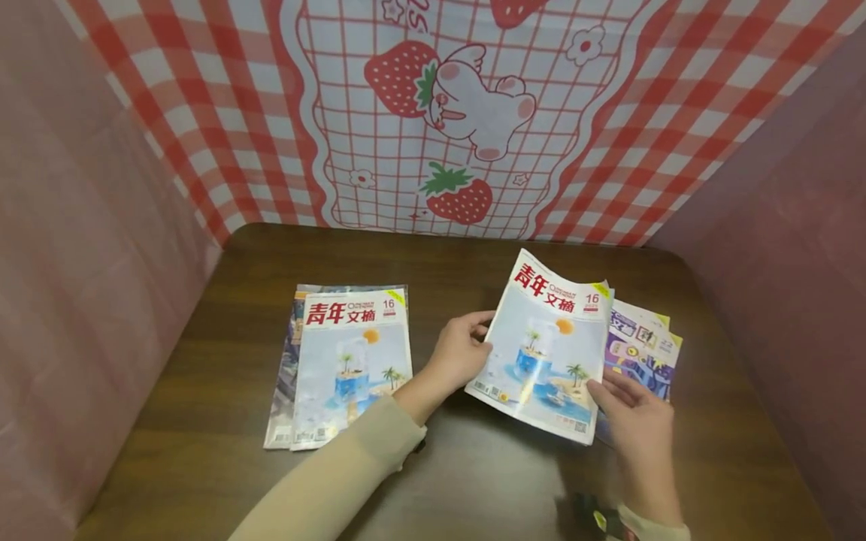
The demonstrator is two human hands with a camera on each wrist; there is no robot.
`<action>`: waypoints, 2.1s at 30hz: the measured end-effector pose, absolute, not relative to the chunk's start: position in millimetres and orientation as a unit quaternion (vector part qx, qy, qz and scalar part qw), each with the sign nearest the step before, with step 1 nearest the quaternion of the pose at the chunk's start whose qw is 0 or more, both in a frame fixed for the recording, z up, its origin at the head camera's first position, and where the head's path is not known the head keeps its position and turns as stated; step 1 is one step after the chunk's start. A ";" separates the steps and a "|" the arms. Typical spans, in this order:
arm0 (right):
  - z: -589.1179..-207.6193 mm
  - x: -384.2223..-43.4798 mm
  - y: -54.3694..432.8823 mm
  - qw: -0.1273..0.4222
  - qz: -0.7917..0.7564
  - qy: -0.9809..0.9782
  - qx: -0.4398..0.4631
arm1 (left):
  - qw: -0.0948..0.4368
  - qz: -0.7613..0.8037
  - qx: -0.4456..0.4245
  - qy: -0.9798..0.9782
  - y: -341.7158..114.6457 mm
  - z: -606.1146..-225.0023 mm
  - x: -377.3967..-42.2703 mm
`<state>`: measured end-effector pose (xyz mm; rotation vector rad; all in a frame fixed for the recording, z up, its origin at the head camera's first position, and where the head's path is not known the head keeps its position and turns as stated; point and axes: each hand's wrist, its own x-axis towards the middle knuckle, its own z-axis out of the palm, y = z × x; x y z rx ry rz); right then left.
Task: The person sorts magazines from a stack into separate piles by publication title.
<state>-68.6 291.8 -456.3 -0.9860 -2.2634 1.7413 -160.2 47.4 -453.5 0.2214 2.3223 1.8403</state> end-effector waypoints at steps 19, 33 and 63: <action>-456.9 -54.6 316.0 0.064 0.571 -0.737 -0.356 | 0.086 0.580 0.081 0.806 79.3 -441.8 -156.4; -454.2 -41.8 336.4 0.077 0.585 -0.704 -0.396 | 0.113 0.548 0.109 0.822 113.8 -441.5 -170.1; -466.3 -27.0 367.2 0.072 0.546 -0.719 -0.424 | 0.160 0.450 0.159 0.864 168.2 -462.0 -183.6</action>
